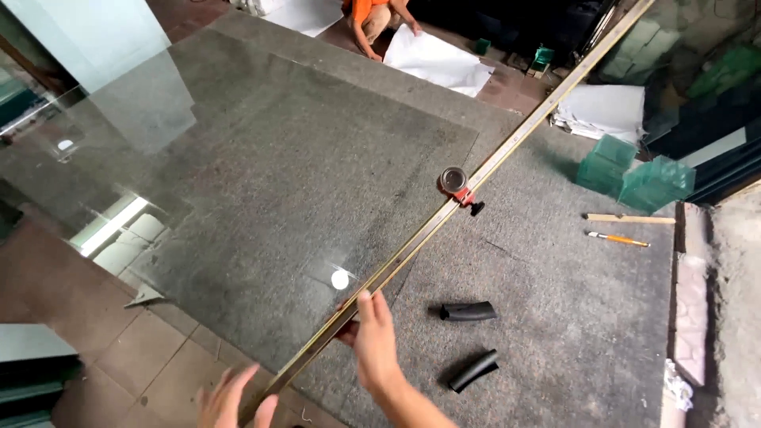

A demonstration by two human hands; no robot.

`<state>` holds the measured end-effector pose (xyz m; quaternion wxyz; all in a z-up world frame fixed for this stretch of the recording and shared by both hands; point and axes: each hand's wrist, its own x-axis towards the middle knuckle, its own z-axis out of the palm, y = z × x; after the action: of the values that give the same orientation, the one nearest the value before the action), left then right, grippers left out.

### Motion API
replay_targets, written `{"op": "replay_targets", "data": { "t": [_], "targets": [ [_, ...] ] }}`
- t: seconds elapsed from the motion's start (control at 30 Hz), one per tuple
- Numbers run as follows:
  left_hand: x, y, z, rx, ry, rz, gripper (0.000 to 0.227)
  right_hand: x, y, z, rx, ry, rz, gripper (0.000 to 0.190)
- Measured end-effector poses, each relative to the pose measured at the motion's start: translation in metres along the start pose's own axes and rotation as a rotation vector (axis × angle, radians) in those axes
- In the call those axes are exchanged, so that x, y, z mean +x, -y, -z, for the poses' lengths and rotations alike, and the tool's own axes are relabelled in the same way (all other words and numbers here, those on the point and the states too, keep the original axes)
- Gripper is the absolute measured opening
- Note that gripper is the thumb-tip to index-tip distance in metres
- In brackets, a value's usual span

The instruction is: Measuring and scoring a large sheet of glass using a T-square glass cutter on a workbench.

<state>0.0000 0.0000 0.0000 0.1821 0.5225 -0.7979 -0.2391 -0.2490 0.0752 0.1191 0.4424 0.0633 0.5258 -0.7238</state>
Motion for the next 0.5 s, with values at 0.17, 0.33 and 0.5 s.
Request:
{"op": "replay_targets", "data": {
  "t": [0.17, 0.33, 0.5],
  "targets": [
    [0.031, -0.129, 0.068, -0.258, 0.730, 0.082, 0.040, -0.055, 0.018, 0.049, -0.409, 0.258, 0.014, 0.044],
    [-0.006, -0.083, 0.044, -0.396, 0.798, -0.049, 0.066, -0.083, 0.140, 0.128, -0.694, 0.136, 0.058, 0.110],
    [-0.037, -0.046, 0.024, -0.363, 0.752, -0.103, 0.064, -0.061, 0.148, 0.195, -0.127, 0.809, -0.304, 0.061]
  ]
}}
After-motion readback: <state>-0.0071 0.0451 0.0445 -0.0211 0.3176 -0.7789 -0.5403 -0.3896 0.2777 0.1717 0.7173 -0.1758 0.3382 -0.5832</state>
